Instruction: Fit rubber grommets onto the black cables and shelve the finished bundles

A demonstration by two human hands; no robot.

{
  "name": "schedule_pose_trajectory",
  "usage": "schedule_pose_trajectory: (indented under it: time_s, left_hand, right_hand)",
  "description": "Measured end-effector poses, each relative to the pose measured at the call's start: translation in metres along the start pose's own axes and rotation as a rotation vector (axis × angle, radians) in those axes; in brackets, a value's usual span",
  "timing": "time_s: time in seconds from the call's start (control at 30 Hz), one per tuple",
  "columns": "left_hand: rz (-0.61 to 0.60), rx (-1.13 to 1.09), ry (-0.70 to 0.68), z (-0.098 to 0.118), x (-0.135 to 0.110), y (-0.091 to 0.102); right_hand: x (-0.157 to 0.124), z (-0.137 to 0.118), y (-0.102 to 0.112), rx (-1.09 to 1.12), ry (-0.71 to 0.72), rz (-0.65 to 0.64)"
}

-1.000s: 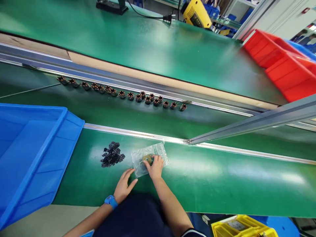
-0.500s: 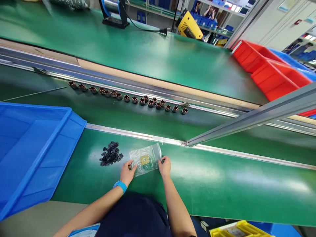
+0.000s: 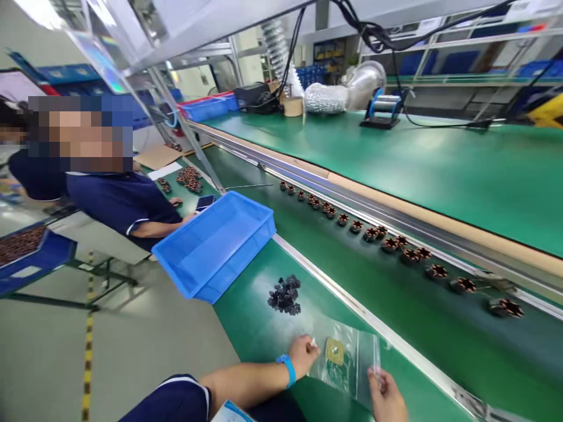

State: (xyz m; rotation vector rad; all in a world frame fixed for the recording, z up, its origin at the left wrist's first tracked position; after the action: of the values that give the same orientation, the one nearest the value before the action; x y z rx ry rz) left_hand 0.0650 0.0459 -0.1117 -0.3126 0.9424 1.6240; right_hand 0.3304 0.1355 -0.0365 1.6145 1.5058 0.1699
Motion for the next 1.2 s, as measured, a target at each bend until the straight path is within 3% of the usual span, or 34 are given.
schedule_pose_trajectory:
  time_s: [0.07, 0.13, 0.23, 0.37, 0.5, 0.63, 0.73, 0.87, 0.97, 1.1, 1.2]
  left_hand:
    - [-0.019, 0.036, -0.134, 0.014, -0.005, 0.002]
    - [-0.044, 0.062, -0.315, 0.028, -0.010, 0.011]
    - [-0.160, 0.090, -0.568, 0.042, -0.016, 0.013]
    - [-0.270, 0.111, -0.701, 0.043, -0.011, -0.004]
    - [-0.240, 0.065, -0.660, 0.033, -0.002, -0.008]
    - [-0.044, -0.002, -0.408, 0.009, 0.022, 0.016]
    - [0.032, -0.030, -0.229, -0.003, 0.039, 0.027]
    - [0.040, 0.000, -0.084, 0.005, 0.055, 0.023]
    - [0.027, 0.064, -0.051, 0.023, 0.061, 0.016]
    - [0.036, 0.071, -0.064, 0.041, 0.055, 0.013]
    - [0.060, -0.038, -0.054, 0.038, 0.040, 0.018]
  right_hand:
    - [-0.004, -0.004, -0.009, 0.051, 0.001, -0.031]
    - [-0.007, -0.026, -0.034, 0.123, 0.091, -0.119]
    - [0.001, -0.040, -0.057, 0.162, 0.149, -0.127]
    - [0.007, -0.040, -0.066, 0.152, 0.256, -0.067]
    - [-0.014, -0.051, -0.095, 0.089, 0.383, -0.076]
    - [-0.039, -0.065, -0.129, -0.005, 0.486, -0.160]
    - [-0.050, -0.070, -0.140, -0.072, 0.542, -0.204]
    - [-0.057, -0.073, -0.139, -0.116, 0.590, -0.231]
    - [-0.049, -0.072, -0.126, -0.120, 0.592, -0.214]
    - [-0.002, -0.065, -0.079, -0.117, 0.522, -0.053]
    - [0.052, -0.072, -0.047, -0.112, 0.516, 0.002]
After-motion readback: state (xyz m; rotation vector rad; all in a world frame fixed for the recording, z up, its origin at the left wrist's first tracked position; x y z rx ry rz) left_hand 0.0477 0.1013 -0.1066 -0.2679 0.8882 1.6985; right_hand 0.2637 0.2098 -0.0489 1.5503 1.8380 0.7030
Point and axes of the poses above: each hand's wrist, its own x-axis towards the middle knuckle, its own y-axis out of the back of the hand, z = x × y, the point moved 10 cm from there along x, towards the middle knuckle, and after that the axes turned 3 degrees about x, right-handed, at the moved point
